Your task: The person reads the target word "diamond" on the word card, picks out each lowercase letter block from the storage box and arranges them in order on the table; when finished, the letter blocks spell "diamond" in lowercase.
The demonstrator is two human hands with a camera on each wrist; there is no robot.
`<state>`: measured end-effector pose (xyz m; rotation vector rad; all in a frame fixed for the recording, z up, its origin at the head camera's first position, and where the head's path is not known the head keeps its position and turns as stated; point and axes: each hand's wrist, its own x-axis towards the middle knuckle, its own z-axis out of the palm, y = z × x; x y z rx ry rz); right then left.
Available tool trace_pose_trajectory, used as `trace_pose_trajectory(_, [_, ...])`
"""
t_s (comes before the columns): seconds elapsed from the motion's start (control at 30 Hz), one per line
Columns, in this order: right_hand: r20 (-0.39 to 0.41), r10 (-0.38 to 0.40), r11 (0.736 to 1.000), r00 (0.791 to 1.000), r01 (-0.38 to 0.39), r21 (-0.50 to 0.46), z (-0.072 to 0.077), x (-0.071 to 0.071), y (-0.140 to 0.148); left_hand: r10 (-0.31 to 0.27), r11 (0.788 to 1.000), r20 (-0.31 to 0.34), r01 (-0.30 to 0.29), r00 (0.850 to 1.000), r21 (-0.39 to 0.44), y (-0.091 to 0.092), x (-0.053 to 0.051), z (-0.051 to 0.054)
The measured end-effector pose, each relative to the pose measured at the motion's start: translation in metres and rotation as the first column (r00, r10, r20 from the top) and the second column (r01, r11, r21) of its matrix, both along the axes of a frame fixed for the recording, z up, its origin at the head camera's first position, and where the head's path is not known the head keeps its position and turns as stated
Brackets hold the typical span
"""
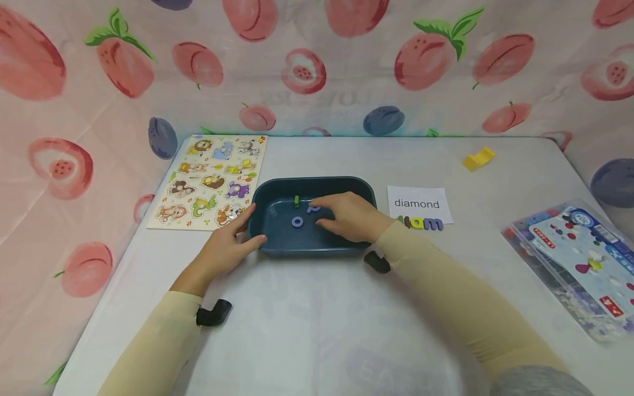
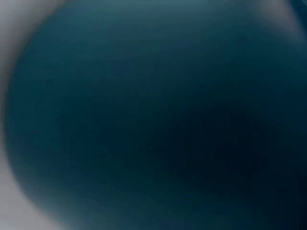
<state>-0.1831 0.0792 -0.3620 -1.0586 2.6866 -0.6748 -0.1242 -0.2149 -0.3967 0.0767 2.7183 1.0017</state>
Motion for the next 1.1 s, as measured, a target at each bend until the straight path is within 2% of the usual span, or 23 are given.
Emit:
trace_pose_trajectory(0.47, [0.066,0.024,0.998,0.998,-0.028,0.055,-0.018,-0.004,-0.035,-0.014,1.0,-0.016,0.014,1.0,0.007,-0.001,0.0,-0.001])
trace_pose_trajectory(0.8, [0.064,0.047,0.994,0.997,-0.053,0.096,-0.028,-0.007,-0.04,-0.008,1.0,-0.016,0.008,1.0,0.008,-0.001,0.0,-0.002])
trace_pose_trajectory(1.1, [0.1,0.028,0.995,0.995,-0.037,0.089,-0.029,-0.008,-0.041,-0.009,1.0,-0.017,0.009,1.0,0.009,0.0,0.0,-0.002])
